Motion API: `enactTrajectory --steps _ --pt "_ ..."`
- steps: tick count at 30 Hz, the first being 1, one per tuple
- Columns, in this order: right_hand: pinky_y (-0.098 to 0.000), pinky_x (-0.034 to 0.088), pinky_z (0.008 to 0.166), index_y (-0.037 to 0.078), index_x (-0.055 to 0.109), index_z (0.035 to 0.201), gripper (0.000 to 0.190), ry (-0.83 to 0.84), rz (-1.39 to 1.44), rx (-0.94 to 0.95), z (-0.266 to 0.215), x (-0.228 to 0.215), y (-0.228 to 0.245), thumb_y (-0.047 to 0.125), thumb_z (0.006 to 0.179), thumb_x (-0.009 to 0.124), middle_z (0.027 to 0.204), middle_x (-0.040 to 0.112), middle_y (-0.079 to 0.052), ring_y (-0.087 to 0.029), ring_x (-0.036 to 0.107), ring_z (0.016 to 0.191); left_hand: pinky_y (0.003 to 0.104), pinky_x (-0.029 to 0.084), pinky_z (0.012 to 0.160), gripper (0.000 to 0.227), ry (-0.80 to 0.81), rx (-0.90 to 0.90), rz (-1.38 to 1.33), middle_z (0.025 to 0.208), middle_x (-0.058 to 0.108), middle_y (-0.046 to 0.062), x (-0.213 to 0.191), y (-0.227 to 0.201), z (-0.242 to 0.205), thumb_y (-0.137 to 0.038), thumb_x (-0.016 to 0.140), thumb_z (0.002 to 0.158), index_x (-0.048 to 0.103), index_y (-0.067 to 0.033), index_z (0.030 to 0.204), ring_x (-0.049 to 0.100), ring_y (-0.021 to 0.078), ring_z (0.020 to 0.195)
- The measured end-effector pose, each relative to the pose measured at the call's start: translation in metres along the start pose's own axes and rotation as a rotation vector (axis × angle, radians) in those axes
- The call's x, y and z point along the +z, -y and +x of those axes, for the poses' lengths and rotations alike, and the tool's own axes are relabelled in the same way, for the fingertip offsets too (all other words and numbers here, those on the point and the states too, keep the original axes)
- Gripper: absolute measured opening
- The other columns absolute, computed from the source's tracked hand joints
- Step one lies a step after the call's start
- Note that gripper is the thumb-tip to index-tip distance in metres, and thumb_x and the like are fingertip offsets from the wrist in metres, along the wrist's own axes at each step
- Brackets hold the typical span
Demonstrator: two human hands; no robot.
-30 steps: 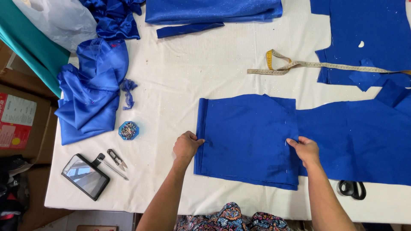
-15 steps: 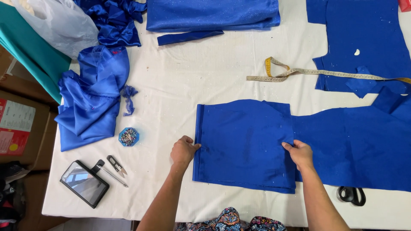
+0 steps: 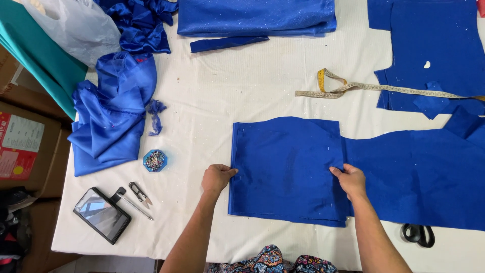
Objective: The person is pinning blue fabric pieces together on a work table and then cutting the fabric with scissors.
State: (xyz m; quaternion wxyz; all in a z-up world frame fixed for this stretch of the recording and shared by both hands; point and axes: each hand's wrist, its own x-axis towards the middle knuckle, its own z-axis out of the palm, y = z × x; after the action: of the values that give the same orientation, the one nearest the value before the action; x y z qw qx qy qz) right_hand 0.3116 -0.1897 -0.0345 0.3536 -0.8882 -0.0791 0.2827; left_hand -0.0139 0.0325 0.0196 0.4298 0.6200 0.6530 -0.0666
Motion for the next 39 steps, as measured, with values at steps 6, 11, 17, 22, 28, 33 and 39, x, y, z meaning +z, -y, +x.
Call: enactTrajectory --steps 6,11,17,22,28,33,39 --pt "-0.0516 0.050 0.093 -0.002 0.067 0.126 0.047 0.026 -0.012 0.005 -0.006 0.004 0.014 0.021 0.087 0.079 0.123 0.065 -0.029 -0.045 0.058 0.120 0.042 0.056 0.089 0.037 0.054 -0.015 -0.024 0.100 0.079 0.009 -0.001 0.004 0.006 -0.039 0.080 0.076 0.080 -0.0173 0.106 0.071 0.0323 0.105" --pt "-0.0528 0.048 0.095 -0.007 0.061 0.132 0.056 0.038 -0.031 0.029 -0.013 0.005 0.025 0.021 0.086 0.079 0.129 0.061 -0.033 -0.045 0.054 0.123 0.041 0.057 0.087 0.032 0.058 -0.038 -0.018 0.098 0.078 0.009 0.003 0.012 0.011 -0.036 0.081 0.076 0.081 -0.0194 0.104 0.072 0.0320 0.104" --pt "-0.0530 0.049 0.094 -0.006 0.062 0.132 0.054 0.053 -0.025 0.010 0.005 0.012 0.006 0.020 0.088 0.078 0.128 0.061 -0.032 -0.046 0.055 0.123 0.042 0.057 0.088 0.030 0.058 -0.045 0.016 0.097 0.078 0.009 0.000 0.014 0.007 -0.032 0.081 0.077 0.080 -0.0188 0.104 0.072 0.0308 0.103" --pt "-0.0530 0.049 0.095 -0.008 0.062 0.131 0.054 0.050 -0.025 0.008 0.002 0.014 0.011 0.019 0.087 0.078 0.128 0.061 -0.033 -0.045 0.055 0.123 0.044 0.056 0.090 0.034 0.027 -0.041 0.090 0.101 0.077 0.010 -0.002 0.017 0.003 -0.032 0.082 0.078 0.077 -0.0178 0.108 0.072 0.0312 0.105" --pt "-0.0539 0.048 0.095 -0.008 0.061 0.131 0.056 0.044 -0.009 -0.005 0.004 0.015 0.009 0.020 0.086 0.079 0.128 0.061 -0.034 -0.047 0.054 0.123 0.045 0.040 0.104 0.061 -0.422 0.733 0.555 0.138 0.056 0.020 0.043 0.012 -0.006 -0.036 0.076 0.084 0.056 -0.0038 0.131 0.050 0.0341 0.128" --pt "-0.0542 0.048 0.095 -0.008 0.061 0.132 0.056 0.047 -0.021 -0.005 0.009 0.016 0.003 0.022 0.088 0.078 0.129 0.060 -0.034 -0.047 0.054 0.124 0.047 0.006 0.127 0.070 -0.339 0.963 0.705 0.163 0.027 0.016 0.041 -0.039 -0.008 -0.051 0.048 0.100 0.040 -0.0033 0.150 0.016 0.0334 0.153" --pt "-0.0536 0.049 0.096 -0.007 0.062 0.133 0.056 0.039 -0.032 0.021 0.010 0.016 0.003 0.022 0.087 0.078 0.130 0.061 -0.033 -0.046 0.054 0.124 0.046 -0.008 0.127 0.103 -0.228 0.680 0.793 0.166 0.011 0.020 0.034 -0.041 0.028 -0.081 0.023 0.090 0.022 -0.0009 0.156 0.001 0.0344 0.155"
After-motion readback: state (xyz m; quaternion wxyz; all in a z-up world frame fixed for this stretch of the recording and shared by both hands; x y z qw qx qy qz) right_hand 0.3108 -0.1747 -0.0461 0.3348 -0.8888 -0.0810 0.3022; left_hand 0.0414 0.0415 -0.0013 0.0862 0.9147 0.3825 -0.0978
